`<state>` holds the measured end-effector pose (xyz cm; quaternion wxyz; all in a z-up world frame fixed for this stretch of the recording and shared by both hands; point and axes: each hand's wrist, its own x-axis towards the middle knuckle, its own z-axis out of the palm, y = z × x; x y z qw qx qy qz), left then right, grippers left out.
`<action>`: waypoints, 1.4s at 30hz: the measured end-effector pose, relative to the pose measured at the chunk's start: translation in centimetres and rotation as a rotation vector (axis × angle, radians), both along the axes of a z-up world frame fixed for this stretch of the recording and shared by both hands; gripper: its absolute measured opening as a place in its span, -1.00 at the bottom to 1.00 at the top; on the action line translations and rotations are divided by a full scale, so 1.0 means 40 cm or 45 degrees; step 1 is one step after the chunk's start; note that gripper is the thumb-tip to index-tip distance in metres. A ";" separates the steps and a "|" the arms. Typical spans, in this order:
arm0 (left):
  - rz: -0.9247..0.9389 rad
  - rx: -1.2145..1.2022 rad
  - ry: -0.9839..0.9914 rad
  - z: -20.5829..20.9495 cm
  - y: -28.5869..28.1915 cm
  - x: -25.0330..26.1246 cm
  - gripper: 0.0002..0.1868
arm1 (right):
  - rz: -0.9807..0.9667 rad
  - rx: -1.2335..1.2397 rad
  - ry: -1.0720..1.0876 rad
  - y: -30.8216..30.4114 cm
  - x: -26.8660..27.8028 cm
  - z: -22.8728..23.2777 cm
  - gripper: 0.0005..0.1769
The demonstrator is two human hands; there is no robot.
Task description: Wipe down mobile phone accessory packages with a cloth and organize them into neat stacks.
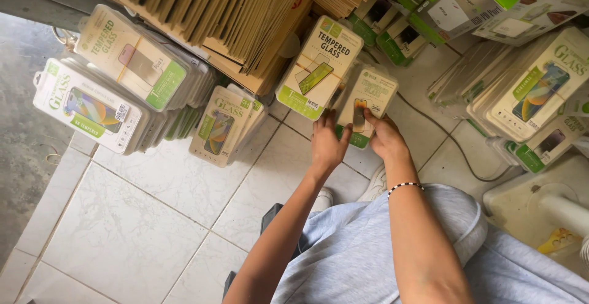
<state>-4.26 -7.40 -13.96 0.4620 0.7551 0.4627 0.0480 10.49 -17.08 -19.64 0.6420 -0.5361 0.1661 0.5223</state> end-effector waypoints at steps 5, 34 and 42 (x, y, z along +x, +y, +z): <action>-0.130 -0.073 0.106 0.089 0.023 0.033 -0.17 | -0.029 0.004 -0.016 -0.023 0.014 0.028 -0.64; -0.238 0.242 -0.214 0.037 0.061 0.044 0.01 | 0.089 0.012 -0.094 0.025 0.020 0.085 -0.54; -0.209 0.117 -0.081 0.087 0.083 0.084 -0.13 | -0.049 -0.035 0.043 0.006 0.023 0.088 -0.56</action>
